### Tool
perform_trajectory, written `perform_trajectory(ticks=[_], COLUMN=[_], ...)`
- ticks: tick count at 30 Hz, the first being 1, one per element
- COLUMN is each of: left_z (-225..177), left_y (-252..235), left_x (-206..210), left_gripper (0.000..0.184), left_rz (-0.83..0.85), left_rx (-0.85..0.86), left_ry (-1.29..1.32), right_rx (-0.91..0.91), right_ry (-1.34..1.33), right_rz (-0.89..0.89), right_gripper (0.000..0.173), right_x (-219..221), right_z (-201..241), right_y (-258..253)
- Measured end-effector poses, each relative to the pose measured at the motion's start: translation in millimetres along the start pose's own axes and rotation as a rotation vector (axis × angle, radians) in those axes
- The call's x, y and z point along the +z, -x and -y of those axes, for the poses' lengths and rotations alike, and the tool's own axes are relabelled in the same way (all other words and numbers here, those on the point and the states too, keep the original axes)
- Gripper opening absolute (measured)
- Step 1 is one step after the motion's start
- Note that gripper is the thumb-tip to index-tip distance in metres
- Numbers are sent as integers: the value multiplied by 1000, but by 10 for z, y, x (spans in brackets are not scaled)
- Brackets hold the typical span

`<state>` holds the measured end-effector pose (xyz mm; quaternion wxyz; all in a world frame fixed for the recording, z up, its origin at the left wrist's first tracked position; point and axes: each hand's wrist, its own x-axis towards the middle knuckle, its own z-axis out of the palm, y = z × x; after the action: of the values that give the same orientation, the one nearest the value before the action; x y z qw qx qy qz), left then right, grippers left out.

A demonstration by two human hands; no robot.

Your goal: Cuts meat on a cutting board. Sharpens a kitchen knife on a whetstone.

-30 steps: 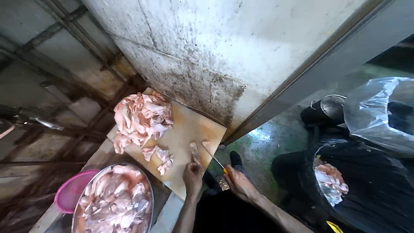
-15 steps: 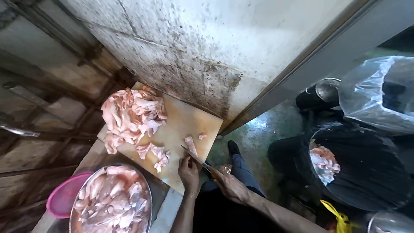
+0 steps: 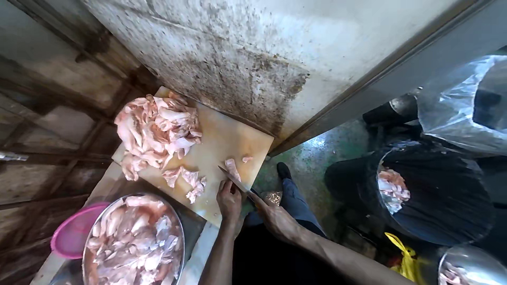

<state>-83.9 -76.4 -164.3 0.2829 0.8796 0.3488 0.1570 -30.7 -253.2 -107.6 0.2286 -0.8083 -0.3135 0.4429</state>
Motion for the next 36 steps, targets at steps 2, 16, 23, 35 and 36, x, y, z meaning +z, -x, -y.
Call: perform_trajectory(ticks=[2, 16, 23, 35, 36], left_z=[6, 30, 25, 12, 4], left_y=[2, 16, 18, 12, 10], left_x=[25, 14, -9, -2, 1], left_gripper=[10, 8, 6, 10, 10], left_rz=[-24, 14, 17, 53, 55], left_rx=[28, 33, 11, -65, -73], left_ry=[6, 7, 12, 23, 34], right_rx=[10, 9, -10, -89, -99], right_ry=[28, 229, 288, 378, 314], right_rz=[24, -31, -77, -137, -130], right_gripper=[55, 55, 54, 52, 50], right_x=[-65, -98, -115, -152, -216], right_z=[-143, -360, -231, -290, -274], right_y=[186, 101, -53, -460, -444])
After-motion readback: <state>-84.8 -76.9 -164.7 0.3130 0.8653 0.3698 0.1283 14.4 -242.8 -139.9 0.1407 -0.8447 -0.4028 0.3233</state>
